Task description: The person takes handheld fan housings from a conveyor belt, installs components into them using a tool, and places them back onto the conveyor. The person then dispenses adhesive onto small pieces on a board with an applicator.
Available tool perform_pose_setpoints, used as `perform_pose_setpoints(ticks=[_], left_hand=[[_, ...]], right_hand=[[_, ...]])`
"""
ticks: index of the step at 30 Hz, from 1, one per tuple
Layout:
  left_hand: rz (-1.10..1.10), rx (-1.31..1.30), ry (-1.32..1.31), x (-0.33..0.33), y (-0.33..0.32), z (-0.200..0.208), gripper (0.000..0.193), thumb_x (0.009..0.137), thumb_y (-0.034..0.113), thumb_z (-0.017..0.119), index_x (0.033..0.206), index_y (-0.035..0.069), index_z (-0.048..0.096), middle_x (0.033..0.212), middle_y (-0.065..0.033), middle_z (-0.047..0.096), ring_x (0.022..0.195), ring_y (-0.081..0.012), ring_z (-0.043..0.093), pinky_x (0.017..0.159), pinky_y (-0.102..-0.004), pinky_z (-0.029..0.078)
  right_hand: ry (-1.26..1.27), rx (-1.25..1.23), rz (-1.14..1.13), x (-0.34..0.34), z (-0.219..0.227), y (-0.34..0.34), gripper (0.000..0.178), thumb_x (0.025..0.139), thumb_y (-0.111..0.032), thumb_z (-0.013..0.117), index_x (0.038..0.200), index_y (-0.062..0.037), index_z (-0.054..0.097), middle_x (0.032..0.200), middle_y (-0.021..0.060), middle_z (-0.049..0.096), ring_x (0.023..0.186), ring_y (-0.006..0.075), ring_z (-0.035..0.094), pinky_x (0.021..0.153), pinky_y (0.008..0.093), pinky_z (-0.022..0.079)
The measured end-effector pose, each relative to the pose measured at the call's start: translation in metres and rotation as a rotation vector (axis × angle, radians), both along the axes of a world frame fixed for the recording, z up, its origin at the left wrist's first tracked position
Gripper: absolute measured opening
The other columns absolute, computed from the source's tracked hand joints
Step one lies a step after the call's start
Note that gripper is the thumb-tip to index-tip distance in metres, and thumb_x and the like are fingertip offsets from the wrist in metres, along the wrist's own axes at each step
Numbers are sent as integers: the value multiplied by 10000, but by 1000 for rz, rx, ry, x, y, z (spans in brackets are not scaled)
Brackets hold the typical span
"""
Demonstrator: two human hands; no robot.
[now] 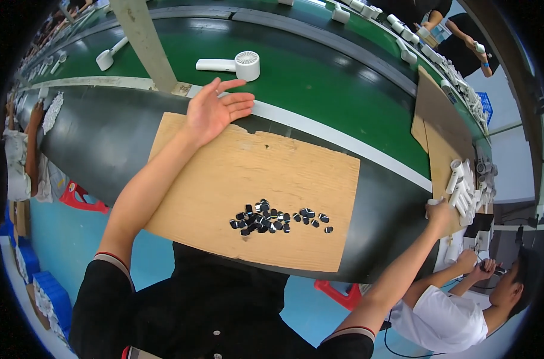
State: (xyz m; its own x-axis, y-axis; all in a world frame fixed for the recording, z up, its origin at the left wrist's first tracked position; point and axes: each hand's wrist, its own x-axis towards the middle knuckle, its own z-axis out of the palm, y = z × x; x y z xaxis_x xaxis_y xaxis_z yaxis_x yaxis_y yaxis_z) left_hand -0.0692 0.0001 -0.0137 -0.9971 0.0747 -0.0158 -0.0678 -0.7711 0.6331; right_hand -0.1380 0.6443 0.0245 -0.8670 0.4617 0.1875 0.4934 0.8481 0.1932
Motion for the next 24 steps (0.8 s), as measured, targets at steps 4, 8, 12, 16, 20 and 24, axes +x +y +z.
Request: perform_pose_setpoints(ticks=[4, 8, 12, 16, 20, 24], left_hand=[[-27, -95, 72, 6, 6, -8, 562, 999, 401, 496, 1336, -49, 479, 1135, -234, 637, 1087, -310, 631, 964, -432, 507], [-173, -327, 210, 25, 38, -1, 469, 1013, 320, 483, 1315, -38, 506, 1135, -191, 648, 1038, -259, 654, 899, -396, 543], [-225, -291, 131, 45, 65, -6, 516, 1006, 371, 510, 1349, -14, 490, 1200, -160, 629, 1133, -247, 616, 940, -395, 523], [-101, -292, -117, 37, 59, -4, 533, 1014, 466, 442, 1290, 19, 530, 992, -119, 694, 888, -233, 720, 680, -341, 595], [-70, -329, -57, 25, 33, 7, 503, 1031, 444, 393, 1252, 9, 514, 812, -181, 698, 763, -277, 729, 544, -313, 583], [83, -157, -26, 15, 21, -32, 388, 996, 293, 515, 1247, 8, 433, 949, -199, 641, 794, -366, 720, 643, -460, 614]], right_hand=[[49, 15, 139, 21, 5, -52, 593, 679, -383, 807, 1114, -5, 670, 1034, 268, 695, 971, 419, 679, 858, 474, 541], [416, -744, 504, 52, 26, -171, 454, 778, -243, 820, 1127, -26, 628, 900, 150, 710, 853, 219, 701, 750, 349, 552], [411, -867, 985, 106, 36, -321, 552, 813, -83, 790, 1315, -68, 561, 1001, 46, 689, 558, 17, 436, 509, 218, 383], [108, -990, 958, 139, 35, -323, 316, 847, -35, 724, 1157, -44, 660, 941, 90, 704, 644, 162, 622, 580, 265, 470], [22, -856, 882, 162, 33, -283, 134, 800, 50, 687, 923, 3, 712, 845, 118, 687, 737, 198, 645, 660, 293, 486], [-59, -833, 868, 183, 17, -272, 139, 780, 39, 707, 914, 3, 706, 894, 129, 662, 797, 231, 648, 691, 309, 499]])
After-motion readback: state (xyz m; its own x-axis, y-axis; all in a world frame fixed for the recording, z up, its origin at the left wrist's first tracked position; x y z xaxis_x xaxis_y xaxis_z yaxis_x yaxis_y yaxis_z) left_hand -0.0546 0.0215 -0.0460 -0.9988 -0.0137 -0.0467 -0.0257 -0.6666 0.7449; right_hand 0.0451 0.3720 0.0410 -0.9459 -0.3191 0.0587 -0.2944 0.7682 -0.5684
